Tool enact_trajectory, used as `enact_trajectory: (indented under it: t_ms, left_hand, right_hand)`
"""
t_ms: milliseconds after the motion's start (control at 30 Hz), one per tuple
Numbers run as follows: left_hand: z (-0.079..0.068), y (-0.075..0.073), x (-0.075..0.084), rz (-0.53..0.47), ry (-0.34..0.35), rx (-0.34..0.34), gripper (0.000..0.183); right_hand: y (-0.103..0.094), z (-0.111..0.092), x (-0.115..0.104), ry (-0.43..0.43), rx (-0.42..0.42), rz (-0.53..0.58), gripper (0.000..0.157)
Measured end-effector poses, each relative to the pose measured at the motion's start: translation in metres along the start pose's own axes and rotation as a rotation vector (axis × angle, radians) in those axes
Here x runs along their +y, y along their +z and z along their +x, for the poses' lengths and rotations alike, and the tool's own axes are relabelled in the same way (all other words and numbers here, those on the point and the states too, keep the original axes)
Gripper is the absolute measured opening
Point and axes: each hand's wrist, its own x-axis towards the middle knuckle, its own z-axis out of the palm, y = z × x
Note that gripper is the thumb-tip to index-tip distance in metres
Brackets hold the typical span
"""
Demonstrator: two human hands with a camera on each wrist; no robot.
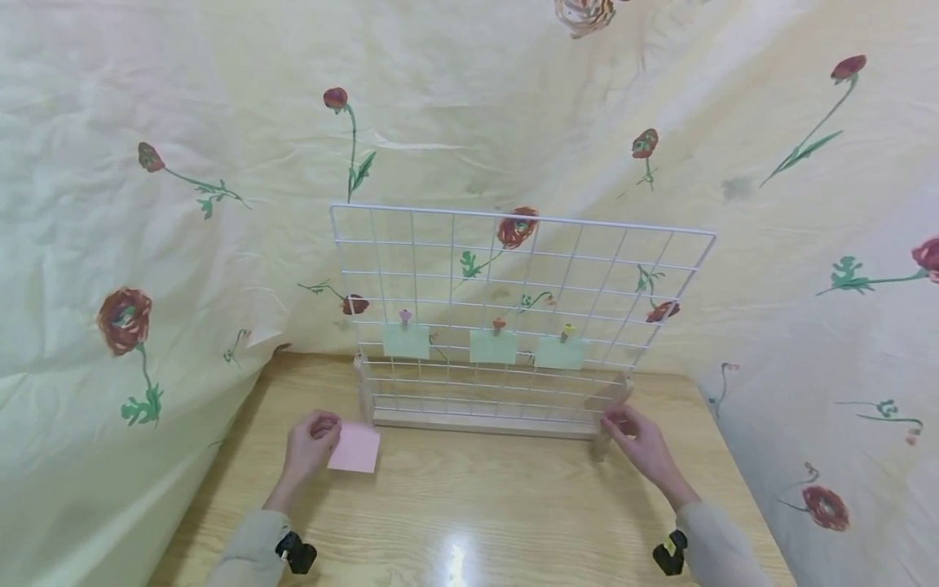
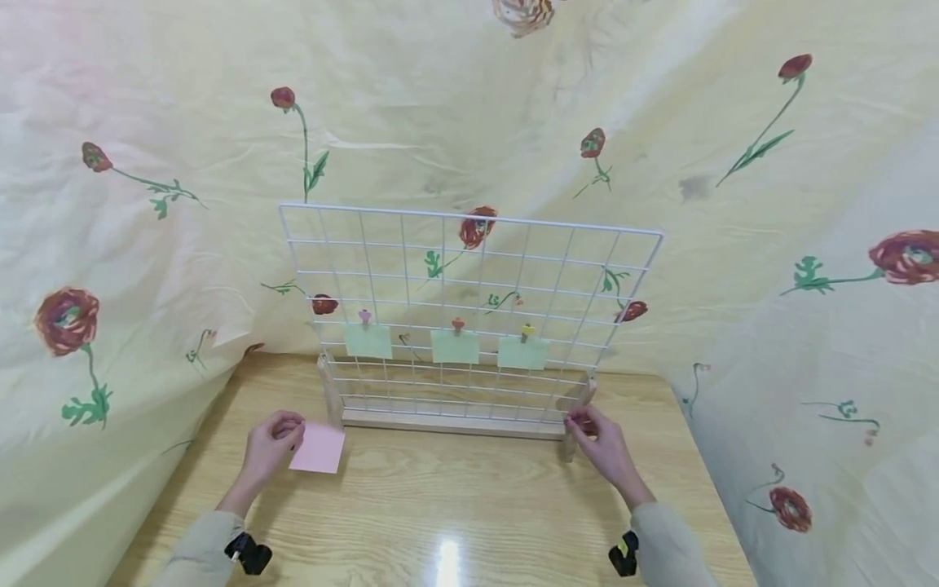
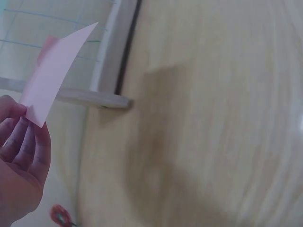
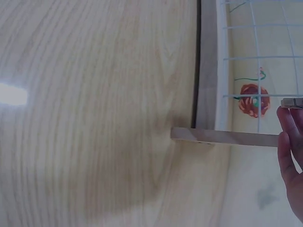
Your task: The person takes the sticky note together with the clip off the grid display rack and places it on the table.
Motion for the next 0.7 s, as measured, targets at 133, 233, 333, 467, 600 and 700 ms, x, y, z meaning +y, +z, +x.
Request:
enact_trajectory:
  t_ms: [133,233,333,467,600,700]
  left_hand:
    - [-0.007,-0.002,-0.010,0.016,-0.036,0.016,0.016]
    - [-0.009,-0.005,-0.015,0.024,-0.061,0.026,0.016]
    - [-0.010,-0.007,-0.020,0.032,-0.082,0.026,0.017]
    - [-0.012,-0.009,-0.030,0.047,-0.110,0.010,0.018]
    - [-0.013,-0.008,-0.040,0.051,-0.121,0.001,0.017]
    - [-0.014,-0.007,-0.046,0.045,-0.112,0.013,0.015]
  right_hand:
    - [0.003,-0.004,0.004,0.017,-0.009,-0.008,0.017]
    - [0.007,-0.006,0.018,0.040,-0.014,-0.010,0.019]
    - [0.009,-0.010,0.025,0.051,-0.027,-0.002,0.018]
    - [0.012,-0.013,0.030,0.079,-0.043,0.016,0.019]
    - [0.013,-0.016,0.031,0.120,-0.056,0.025,0.021]
    - [0.014,-0.019,0.032,0.145,-0.068,0.019,0.022]
